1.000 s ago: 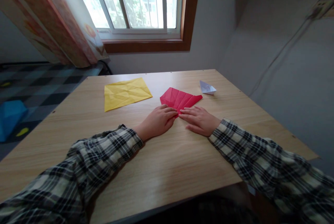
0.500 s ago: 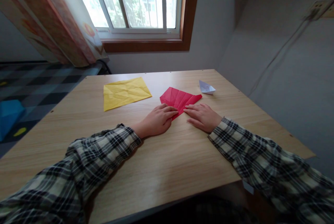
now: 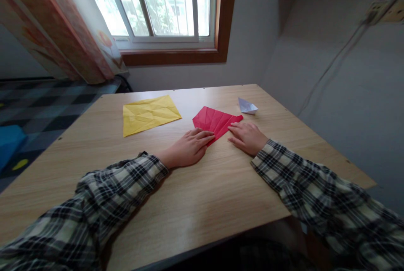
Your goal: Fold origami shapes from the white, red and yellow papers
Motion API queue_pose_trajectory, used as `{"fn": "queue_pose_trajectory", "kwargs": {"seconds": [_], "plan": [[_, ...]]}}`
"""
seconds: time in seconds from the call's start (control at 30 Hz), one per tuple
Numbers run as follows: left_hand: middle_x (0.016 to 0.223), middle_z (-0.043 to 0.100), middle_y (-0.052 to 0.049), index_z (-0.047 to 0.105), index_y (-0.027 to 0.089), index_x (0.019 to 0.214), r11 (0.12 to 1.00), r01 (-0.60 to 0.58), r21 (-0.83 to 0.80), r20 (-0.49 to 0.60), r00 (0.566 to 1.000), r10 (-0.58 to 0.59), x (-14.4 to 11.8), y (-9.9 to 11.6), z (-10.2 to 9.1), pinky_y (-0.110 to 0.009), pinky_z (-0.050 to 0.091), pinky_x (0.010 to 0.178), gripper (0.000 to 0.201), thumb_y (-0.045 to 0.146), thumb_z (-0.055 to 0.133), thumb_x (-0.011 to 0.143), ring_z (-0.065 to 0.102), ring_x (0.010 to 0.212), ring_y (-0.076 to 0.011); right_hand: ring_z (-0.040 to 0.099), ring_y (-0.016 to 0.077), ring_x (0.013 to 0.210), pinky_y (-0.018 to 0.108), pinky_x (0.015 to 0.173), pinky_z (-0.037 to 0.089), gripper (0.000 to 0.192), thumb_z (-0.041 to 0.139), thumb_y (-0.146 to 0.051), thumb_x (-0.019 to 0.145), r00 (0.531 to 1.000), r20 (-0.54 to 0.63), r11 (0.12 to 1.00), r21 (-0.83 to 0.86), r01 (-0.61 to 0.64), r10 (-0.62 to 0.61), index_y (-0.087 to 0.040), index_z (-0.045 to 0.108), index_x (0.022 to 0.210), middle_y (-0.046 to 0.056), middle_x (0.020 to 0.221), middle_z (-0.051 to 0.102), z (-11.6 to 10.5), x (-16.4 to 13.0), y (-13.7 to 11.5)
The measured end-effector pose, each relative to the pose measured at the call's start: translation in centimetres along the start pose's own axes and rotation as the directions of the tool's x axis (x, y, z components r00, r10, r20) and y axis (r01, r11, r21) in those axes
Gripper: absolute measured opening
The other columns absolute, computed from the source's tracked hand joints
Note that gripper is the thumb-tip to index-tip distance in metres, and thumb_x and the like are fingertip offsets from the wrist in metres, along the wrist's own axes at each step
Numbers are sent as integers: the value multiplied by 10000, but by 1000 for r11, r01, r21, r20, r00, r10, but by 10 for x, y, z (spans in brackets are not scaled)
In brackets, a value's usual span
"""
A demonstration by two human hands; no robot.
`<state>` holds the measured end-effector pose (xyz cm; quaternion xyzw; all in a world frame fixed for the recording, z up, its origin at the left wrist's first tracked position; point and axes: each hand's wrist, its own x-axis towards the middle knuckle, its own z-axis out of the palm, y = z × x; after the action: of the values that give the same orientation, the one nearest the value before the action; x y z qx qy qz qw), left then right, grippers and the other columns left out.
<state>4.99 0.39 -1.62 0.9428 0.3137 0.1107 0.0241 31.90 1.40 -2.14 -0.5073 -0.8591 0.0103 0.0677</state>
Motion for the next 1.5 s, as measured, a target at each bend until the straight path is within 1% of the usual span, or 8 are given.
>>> {"fn": "queue_pose_trajectory", "kwargs": {"seconds": [0.13, 0.3, 0.57, 0.8, 1.0, 1.13, 1.27, 1.5], "plan": [[1445, 585, -109, 556, 159, 1419, 1000, 15, -5, -4, 1000, -15, 0, 0, 1, -458, 382, 1147, 445, 240, 398, 1012, 507, 1325, -273, 467, 308, 1400, 531, 1148, 320, 535, 450, -467, 1004, 990, -5, 989, 44, 144, -144, -154, 565, 1422, 162, 1503, 531, 3, -1, -5], [1418, 608, -114, 582, 154, 1390, 1000, 22, -6, -25, 999, -22, 0, -1, 3, -453, 391, 1139, 427, 256, 413, 1012, 530, 1303, -268, 492, 310, 1375, 556, 1140, 318, 544, 433, -490, 1010, 958, -22, 955, 81, 285, -284, -170, 558, 1433, 165, 1494, 540, 6, -4, -15], [1391, 628, -111, 607, 156, 1359, 1000, 10, -9, -45, 999, -10, 0, 0, 2, -444, 401, 1133, 407, 251, 430, 1006, 552, 1272, -261, 528, 312, 1345, 592, 1138, 315, 560, 423, -505, 1015, 928, -44, 923, 95, 373, -371, -158, 558, 1432, 172, 1483, 550, 6, -5, -17], [1371, 646, -115, 630, 144, 1322, 999, 5, -36, -75, 997, -8, 1, -1, 3, -442, 428, 1112, 384, 248, 447, 1001, 571, 1253, -257, 525, 296, 1352, 586, 1157, 295, 558, 431, -510, 1016, 862, -56, 849, 151, 506, -504, -166, 550, 1439, 165, 1479, 557, 11, -5, -22], [1386, 637, -104, 635, 171, 1318, 999, 1, -41, -65, 998, -3, 0, -2, 4, -465, 429, 1112, 373, 249, 452, 1003, 560, 1272, -263, 480, 276, 1400, 579, 1169, 273, 523, 394, -454, 1039, 825, -50, 799, 225, 558, -562, -183, 517, 1469, 148, 1474, 567, 13, -5, -26], [1384, 639, -96, 637, 175, 1314, 999, -15, -35, -70, 997, 12, 0, -2, 4, -458, 434, 1108, 367, 245, 453, 1005, 563, 1262, -259, 510, 268, 1371, 557, 1153, 307, 511, 391, -457, 1042, 836, -61, 804, 242, 542, -545, -180, 540, 1445, 144, 1461, 580, 13, -4, -23], [1375, 644, -96, 639, 179, 1315, 999, -26, -26, -84, 996, 24, 0, -2, 3, -448, 431, 1115, 365, 246, 449, 1011, 571, 1250, -251, 568, 275, 1299, 537, 1111, 361, 511, 399, -471, 1037, 877, -85, 847, 229, 480, -474, -161, 584, 1399, 160, 1431, 603, 10, -3, -15], [1417, 613, -95, 602, 182, 1377, 1000, -12, -22, -55, 998, 11, 0, -1, 1, -465, 421, 1128, 411, 230, 435, 1004, 535, 1295, -264, 574, 274, 1303, 521, 1087, 388, 432, 431, -416, 1025, 947, -64, 926, 198, 320, -313, -204, 643, 1337, 123, 1422, 619, 1, 1, 1]]}}
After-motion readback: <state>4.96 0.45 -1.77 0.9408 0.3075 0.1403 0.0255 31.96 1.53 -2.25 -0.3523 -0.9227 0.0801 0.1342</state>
